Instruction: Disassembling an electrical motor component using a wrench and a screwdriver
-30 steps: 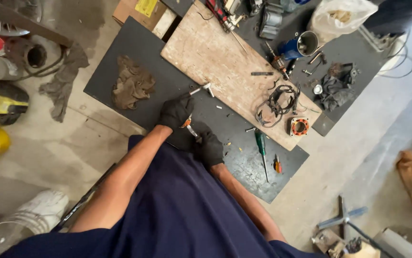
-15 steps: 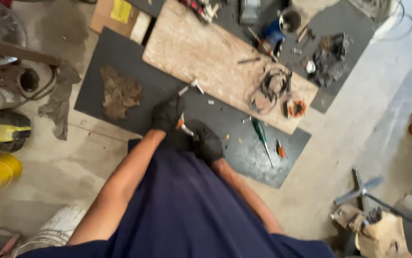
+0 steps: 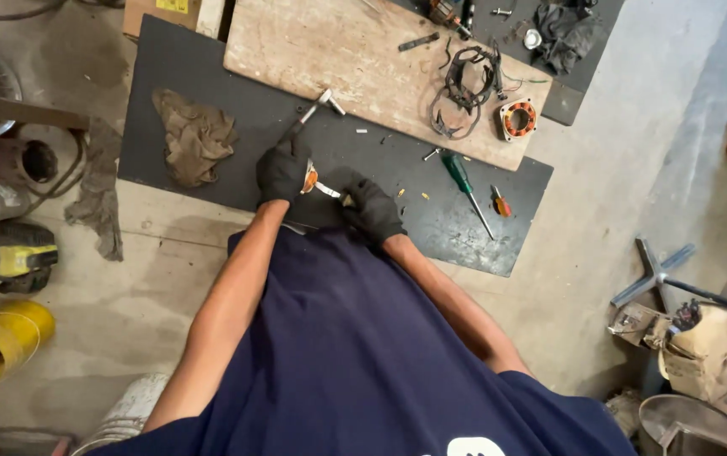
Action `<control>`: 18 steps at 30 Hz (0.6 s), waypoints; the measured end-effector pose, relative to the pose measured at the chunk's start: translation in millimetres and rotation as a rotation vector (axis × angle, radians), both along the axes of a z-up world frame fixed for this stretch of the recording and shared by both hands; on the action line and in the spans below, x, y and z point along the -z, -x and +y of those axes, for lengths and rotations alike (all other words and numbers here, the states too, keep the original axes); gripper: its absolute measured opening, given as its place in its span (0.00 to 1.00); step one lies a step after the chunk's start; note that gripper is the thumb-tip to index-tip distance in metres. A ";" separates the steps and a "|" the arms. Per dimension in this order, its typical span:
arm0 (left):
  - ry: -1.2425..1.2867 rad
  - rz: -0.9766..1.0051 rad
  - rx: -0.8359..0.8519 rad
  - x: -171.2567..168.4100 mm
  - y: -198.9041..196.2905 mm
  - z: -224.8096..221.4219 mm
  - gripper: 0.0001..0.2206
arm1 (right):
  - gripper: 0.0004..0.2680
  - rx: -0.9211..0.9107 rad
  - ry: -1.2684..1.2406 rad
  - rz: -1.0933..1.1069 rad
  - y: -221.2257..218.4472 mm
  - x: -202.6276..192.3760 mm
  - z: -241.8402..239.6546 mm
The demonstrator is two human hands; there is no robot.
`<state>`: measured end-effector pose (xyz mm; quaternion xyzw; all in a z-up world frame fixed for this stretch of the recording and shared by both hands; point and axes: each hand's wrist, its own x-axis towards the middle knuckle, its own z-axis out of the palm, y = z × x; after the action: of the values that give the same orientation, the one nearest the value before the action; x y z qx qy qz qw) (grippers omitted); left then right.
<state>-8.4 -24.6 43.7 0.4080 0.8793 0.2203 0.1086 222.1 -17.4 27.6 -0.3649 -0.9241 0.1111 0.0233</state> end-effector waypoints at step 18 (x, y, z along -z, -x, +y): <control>-0.033 0.020 0.034 -29.3 -2.8 9.0 0.23 | 0.15 0.039 0.393 -0.126 41.3 -118.9 9.7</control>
<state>-5.7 -15.6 73.0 0.4266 0.8696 0.2289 0.0970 180.9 -7.7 146.5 -0.3863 -0.8771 0.2656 -0.1041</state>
